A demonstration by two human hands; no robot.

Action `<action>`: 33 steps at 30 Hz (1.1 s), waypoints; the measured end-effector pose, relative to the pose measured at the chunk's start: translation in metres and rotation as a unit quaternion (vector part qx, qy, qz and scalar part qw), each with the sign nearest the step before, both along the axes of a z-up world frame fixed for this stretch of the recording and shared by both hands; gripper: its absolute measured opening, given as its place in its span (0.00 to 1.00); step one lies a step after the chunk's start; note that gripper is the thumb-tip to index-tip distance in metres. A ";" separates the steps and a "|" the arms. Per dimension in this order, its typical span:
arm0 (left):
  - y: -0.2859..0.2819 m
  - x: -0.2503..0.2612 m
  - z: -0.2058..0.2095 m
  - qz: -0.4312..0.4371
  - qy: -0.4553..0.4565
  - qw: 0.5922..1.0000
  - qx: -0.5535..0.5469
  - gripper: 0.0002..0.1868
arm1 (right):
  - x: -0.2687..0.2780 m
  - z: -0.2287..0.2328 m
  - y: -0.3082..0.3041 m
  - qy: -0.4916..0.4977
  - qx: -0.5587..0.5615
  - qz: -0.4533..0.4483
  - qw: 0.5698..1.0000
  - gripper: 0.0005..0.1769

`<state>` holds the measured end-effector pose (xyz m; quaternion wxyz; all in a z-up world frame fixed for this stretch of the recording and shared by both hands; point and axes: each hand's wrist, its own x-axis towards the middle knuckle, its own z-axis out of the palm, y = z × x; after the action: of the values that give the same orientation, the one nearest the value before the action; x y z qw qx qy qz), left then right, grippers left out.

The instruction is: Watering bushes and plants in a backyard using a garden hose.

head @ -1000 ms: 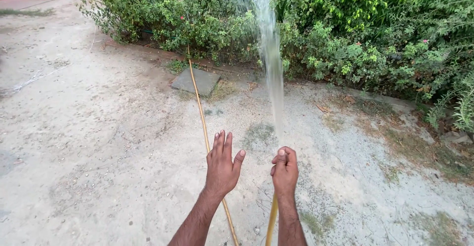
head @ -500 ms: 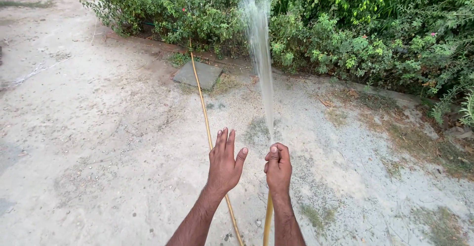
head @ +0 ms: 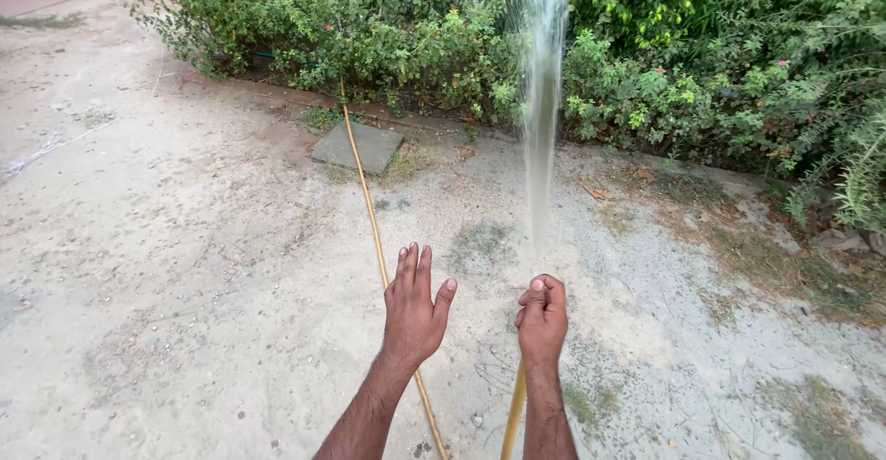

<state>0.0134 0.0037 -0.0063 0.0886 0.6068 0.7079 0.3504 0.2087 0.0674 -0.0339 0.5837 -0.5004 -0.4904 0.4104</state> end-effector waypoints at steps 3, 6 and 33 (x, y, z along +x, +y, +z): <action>0.000 0.011 0.001 -0.009 -0.005 1.000 0.002 0.40 | -0.009 0.003 -0.012 -0.002 -0.032 0.010 0.999 0.12; -0.001 0.020 0.002 -0.021 -0.007 1.000 0.006 0.40 | -0.014 -0.013 -0.016 0.021 -0.016 0.036 0.999 0.13; -0.006 0.035 -0.002 -0.024 0.004 1.000 0.009 0.40 | 0.008 -0.002 -0.020 -0.005 -0.008 0.035 0.999 0.14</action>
<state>0.0479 -0.0027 -0.0085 0.0885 0.6260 0.6900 0.3524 0.2171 0.0473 -0.0357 0.5627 -0.4897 -0.5068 0.4321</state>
